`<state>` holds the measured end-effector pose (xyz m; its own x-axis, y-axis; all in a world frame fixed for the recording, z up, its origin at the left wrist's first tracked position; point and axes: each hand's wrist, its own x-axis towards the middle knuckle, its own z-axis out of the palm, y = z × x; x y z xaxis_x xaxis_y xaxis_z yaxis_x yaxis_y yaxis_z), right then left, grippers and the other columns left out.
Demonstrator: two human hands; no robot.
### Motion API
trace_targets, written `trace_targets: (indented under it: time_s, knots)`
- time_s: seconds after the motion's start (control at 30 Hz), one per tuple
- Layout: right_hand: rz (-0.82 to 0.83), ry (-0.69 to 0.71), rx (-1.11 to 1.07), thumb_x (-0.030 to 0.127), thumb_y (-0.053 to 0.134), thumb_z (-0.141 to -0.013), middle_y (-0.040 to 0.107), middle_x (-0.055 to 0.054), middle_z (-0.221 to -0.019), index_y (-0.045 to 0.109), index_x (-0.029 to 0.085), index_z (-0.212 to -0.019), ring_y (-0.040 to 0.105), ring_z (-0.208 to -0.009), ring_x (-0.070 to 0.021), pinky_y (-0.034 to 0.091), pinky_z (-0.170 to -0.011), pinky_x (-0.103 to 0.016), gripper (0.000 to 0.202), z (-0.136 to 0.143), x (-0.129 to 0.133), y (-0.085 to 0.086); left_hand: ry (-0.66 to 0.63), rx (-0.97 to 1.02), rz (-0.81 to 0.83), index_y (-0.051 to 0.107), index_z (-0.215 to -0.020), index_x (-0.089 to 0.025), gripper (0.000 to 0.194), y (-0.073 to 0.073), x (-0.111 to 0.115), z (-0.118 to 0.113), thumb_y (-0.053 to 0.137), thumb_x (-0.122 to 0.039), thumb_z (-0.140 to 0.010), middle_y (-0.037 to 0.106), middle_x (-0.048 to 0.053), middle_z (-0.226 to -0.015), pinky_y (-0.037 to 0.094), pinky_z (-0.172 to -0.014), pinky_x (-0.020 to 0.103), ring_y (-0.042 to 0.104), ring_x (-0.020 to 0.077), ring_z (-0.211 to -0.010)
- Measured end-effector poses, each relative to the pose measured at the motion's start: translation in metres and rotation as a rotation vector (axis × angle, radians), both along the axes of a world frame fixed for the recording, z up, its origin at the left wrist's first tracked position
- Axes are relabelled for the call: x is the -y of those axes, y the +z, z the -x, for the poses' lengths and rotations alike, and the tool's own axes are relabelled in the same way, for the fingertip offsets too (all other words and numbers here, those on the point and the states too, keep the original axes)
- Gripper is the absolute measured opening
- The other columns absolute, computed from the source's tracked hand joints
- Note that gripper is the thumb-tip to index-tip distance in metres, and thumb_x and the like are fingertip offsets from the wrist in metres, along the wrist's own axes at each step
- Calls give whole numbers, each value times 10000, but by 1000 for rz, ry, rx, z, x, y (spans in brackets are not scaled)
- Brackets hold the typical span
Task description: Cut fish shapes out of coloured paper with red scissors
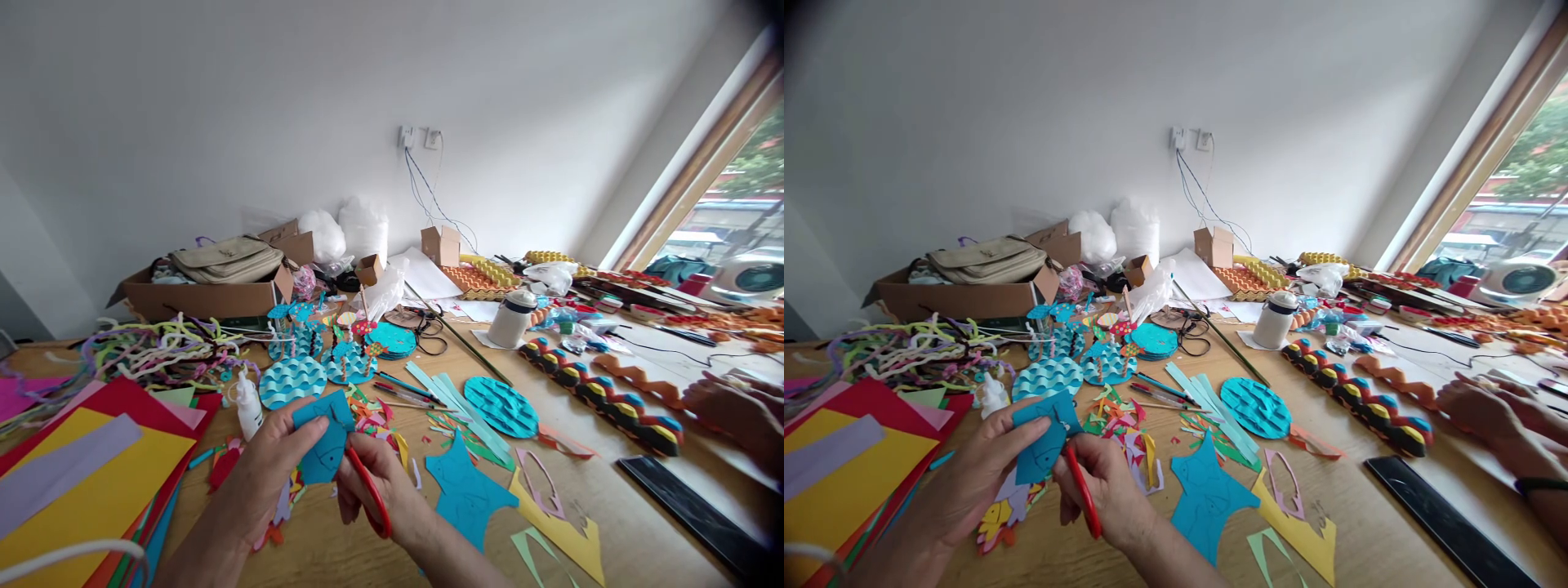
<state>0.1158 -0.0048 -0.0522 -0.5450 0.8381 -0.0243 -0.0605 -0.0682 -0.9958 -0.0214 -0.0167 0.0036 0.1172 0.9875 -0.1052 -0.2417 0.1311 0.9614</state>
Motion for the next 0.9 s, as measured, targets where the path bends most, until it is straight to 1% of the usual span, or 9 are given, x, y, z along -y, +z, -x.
trace_targets:
  time_s: [0.1, 0.27, 0.47, 0.57, 0.67, 0.8, 0.9]
  knots:
    - [4, -6, 11, 550, 542, -743, 461, 53, -411, 454, 160, -619, 443, -348, -57, 303, -349, -138, 419, -1, 0, 0, -16, 15, 0, 650, -746, -175, 131, -2, -1, 0, 648, -301, -707, 594, -25, -596, 444, -574, 224, 523, 126, -576]
    - [-9, -1, -2, 556, 534, -747, 445, 57, -398, 454, 159, -610, 441, -333, -59, 292, -331, -135, 427, -1, -2, 0, -4, -4, 0, 638, -712, -171, 122, -1, -2, 1, 652, -293, -707, 553, -36, -566, 432, -571, 213, 506, 121, -576]
    - [6, -19, -13, 550, 550, -738, 430, 64, -390, 441, 162, -586, 441, -327, -59, 293, -326, -136, 431, -1, -1, -2, -6, 20, -6, 629, -686, -166, 132, 1, 0, -2, 647, -294, -711, 615, -17, -617, 426, -564, 211, 494, 111, -561]
    - [9, -20, -9, 553, 545, -739, 425, 66, -382, 446, 160, -583, 443, -326, -59, 292, -326, -135, 434, -1, -1, -1, -16, 27, 0, 649, -697, -167, 133, 2, -1, -1, 664, -299, -695, 628, -17, -604, 424, -544, 209, 501, 108, -535]
    - [3, 4, -6, 577, 524, -738, 420, 67, -373, 445, 162, -581, 435, -321, -58, 287, -322, -134, 450, -2, -2, -2, -27, -33, 31, 666, -721, -169, 151, 3, -2, 5, 698, -300, -654, 628, -18, -572, 416, -515, 218, 515, 115, -497]
    - [-9, 39, 7, 551, 531, -749, 449, 59, -390, 466, 159, -609, 440, -331, -58, 291, -325, -131, 421, -3, -4, -5, 32, -106, 10, 664, -718, -183, 172, 5, -1, 11, 695, -334, -640, 626, -16, -561, 437, -538, 250, 578, 162, -539]
    - [7, 27, 20, 531, 549, -749, 461, 56, -401, 470, 159, -622, 444, -334, -60, 290, -324, -132, 400, -2, -4, -5, 73, -153, -2, 649, -659, -191, 182, 8, -1, 9, 699, -361, -621, 606, -26, -530, 444, -528, 253, 579, 169, -530]
